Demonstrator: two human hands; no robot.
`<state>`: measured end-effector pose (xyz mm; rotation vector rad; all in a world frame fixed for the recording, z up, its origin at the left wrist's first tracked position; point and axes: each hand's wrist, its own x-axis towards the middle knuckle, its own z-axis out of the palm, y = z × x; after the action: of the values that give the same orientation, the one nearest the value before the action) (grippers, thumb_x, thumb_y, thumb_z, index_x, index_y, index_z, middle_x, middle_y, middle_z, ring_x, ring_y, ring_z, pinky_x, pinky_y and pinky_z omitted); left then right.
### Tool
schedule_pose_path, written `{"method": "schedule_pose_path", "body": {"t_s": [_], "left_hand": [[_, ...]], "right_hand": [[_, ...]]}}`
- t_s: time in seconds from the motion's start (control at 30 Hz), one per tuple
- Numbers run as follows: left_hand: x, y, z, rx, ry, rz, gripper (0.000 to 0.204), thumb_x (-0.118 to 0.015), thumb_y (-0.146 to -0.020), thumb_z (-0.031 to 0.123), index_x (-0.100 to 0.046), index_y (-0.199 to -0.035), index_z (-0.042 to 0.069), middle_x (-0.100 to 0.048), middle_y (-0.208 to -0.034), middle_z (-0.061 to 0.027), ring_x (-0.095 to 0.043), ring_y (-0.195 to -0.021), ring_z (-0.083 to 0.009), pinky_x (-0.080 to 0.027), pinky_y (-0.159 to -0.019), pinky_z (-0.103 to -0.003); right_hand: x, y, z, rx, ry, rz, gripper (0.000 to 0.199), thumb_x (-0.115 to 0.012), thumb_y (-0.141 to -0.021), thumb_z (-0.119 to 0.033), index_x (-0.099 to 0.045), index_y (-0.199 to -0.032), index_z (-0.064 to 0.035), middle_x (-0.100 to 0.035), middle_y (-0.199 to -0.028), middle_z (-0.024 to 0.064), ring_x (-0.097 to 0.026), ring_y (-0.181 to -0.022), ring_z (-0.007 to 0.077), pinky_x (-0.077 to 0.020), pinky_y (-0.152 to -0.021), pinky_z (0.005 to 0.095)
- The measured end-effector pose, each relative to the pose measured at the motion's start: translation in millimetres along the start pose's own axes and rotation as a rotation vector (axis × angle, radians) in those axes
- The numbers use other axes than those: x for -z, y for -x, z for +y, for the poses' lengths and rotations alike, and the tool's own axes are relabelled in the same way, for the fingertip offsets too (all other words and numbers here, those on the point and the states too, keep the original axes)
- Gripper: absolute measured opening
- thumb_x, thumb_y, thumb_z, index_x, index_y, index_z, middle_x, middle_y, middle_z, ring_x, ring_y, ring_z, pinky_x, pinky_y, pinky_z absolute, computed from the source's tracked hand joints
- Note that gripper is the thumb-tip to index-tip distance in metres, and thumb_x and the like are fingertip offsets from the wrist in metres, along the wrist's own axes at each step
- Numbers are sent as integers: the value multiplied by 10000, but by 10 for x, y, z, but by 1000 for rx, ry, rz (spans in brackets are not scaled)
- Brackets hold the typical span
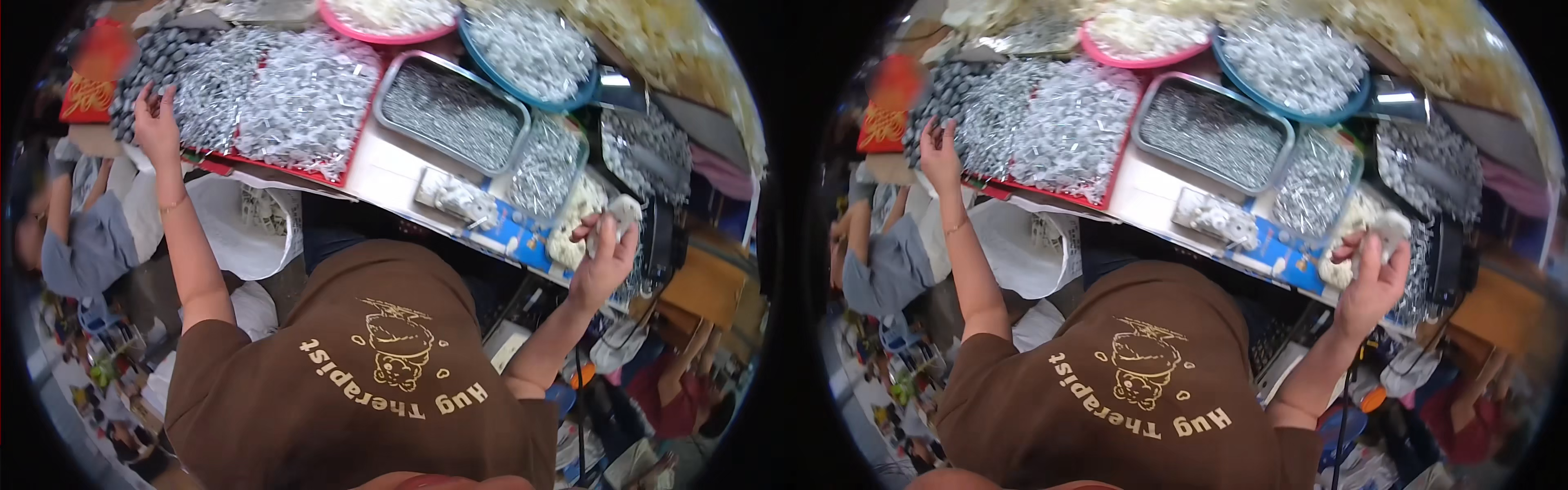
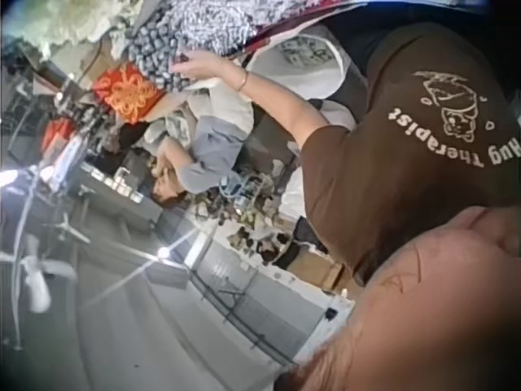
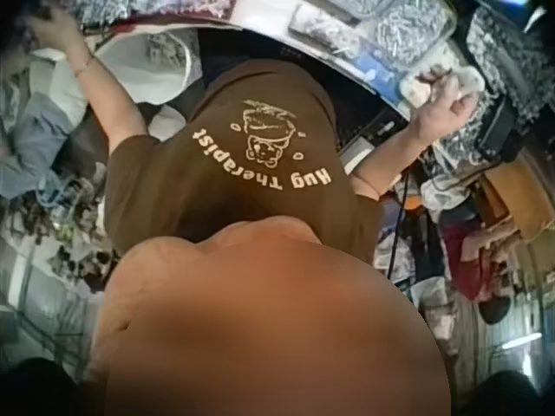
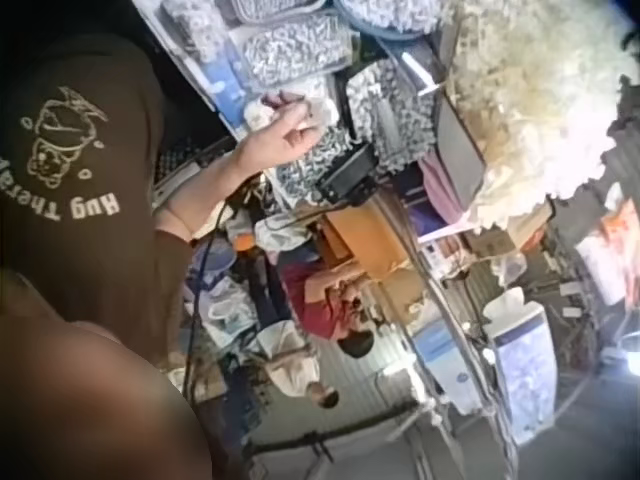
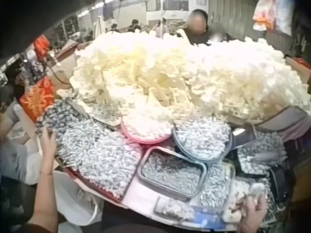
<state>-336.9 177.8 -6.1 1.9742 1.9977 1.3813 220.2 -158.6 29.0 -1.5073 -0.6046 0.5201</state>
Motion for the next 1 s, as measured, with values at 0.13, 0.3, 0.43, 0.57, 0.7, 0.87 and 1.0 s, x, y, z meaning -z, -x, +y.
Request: {"method": "schedule_pose_path", "body": {"t_s": [0.13,0.3,0.43,0.57,0.7,0.87,1.0], "left_hand": [[-311,852,1624,19,703,-492,263,-672,-887,-65,-714,-1137,3,-730,-1066,-83,-678,-960,-134,-541,-876,-273],[-495,1936,2995,-522,817,-915,325,-850,-743,164,-736,-1039,91,-717,-1066,-52,-669,-1013,-231,-478,-924,-369],[-717,2408,3069,-551,703,-859,315,-848,-708,336,-740,-945,160,-662,-1050,13,-573,-1091,-205,-277,-968,-423],[-845,2476,3010,-552,610,-842,330,-850,-717,315,-755,-998,169,-661,-1019,21,-575,-1008,-177,-273,-946,-409],[-806,2419,2977,-630,556,-876,323,-840,-738,307,-756,-1022,180,-663,-953,39,-589,-961,-161,-272,-959,-422],[-808,2407,3002,-783,556,-814,324,-822,-760,229,-747,-1070,170,-697,-897,50,-626,-885,-134,-273,-1010,-443],[-779,2355,3011,-797,579,-858,319,-815,-755,180,-741,-1065,162,-718,-934,46,-637,-888,-127,-268,-1043,-456]], "right_hand": [[-205,-120,225,-56,68,-61,198,-625,-996,-145,-634,-1118,10,-658,-825,54,-564,-645,91,-452,-575,232],[-592,73,6,23,-1,-149,173,-641,-992,-143,-652,-1095,-4,-660,-818,41,-573,-644,76,-448,-575,212],[-516,146,193,-109,69,-148,167,-636,-994,-130,-648,-1091,4,-669,-830,41,-589,-655,68,-460,-585,205],[-374,229,291,-94,80,-188,166,-636,-991,-122,-645,-1094,7,-671,-833,40,-591,-662,63,-476,-603,200],[-360,359,152,-55,77,-207,165,-649,-984,-110,-643,-1092,14,-675,-830,44,-598,-670,66,-474,-604,198],[-371,347,235,15,79,-239,181,-672,-979,-120,-647,-1091,20,-677,-834,47,-599,-670,66,-471,-602,199],[-337,365,172,13,68,-204,176,-671,-976,-110,-647,-1089,23,-678,-839,53,-597,-669,67,-466,-603,196]]}}
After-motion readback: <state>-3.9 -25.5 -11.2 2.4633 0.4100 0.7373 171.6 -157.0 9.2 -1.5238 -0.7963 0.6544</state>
